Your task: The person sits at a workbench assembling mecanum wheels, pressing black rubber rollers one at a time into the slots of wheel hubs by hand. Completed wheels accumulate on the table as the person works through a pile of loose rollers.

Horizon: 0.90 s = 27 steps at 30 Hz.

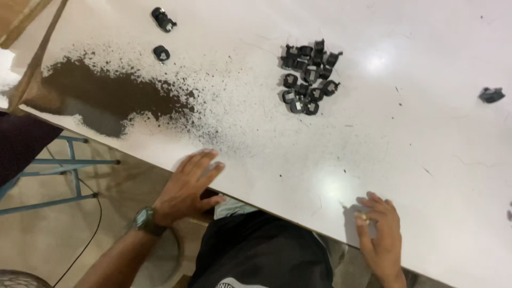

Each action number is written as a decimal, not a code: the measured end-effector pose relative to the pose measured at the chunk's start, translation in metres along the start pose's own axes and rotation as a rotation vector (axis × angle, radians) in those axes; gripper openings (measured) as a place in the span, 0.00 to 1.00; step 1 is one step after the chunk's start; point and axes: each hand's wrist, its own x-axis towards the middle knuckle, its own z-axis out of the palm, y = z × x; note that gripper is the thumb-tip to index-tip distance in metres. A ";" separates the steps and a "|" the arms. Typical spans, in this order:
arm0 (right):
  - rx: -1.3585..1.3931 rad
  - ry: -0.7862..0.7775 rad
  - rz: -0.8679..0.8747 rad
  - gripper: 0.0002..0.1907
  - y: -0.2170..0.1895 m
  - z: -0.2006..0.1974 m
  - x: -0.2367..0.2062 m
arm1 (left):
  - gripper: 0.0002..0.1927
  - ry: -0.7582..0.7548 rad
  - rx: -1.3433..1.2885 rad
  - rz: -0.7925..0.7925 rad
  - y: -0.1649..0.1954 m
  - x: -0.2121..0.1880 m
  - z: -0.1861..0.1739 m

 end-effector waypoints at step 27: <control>-0.262 -0.041 -0.134 0.07 0.008 0.037 -0.015 | 0.40 -0.005 0.111 -0.103 -0.041 0.005 0.010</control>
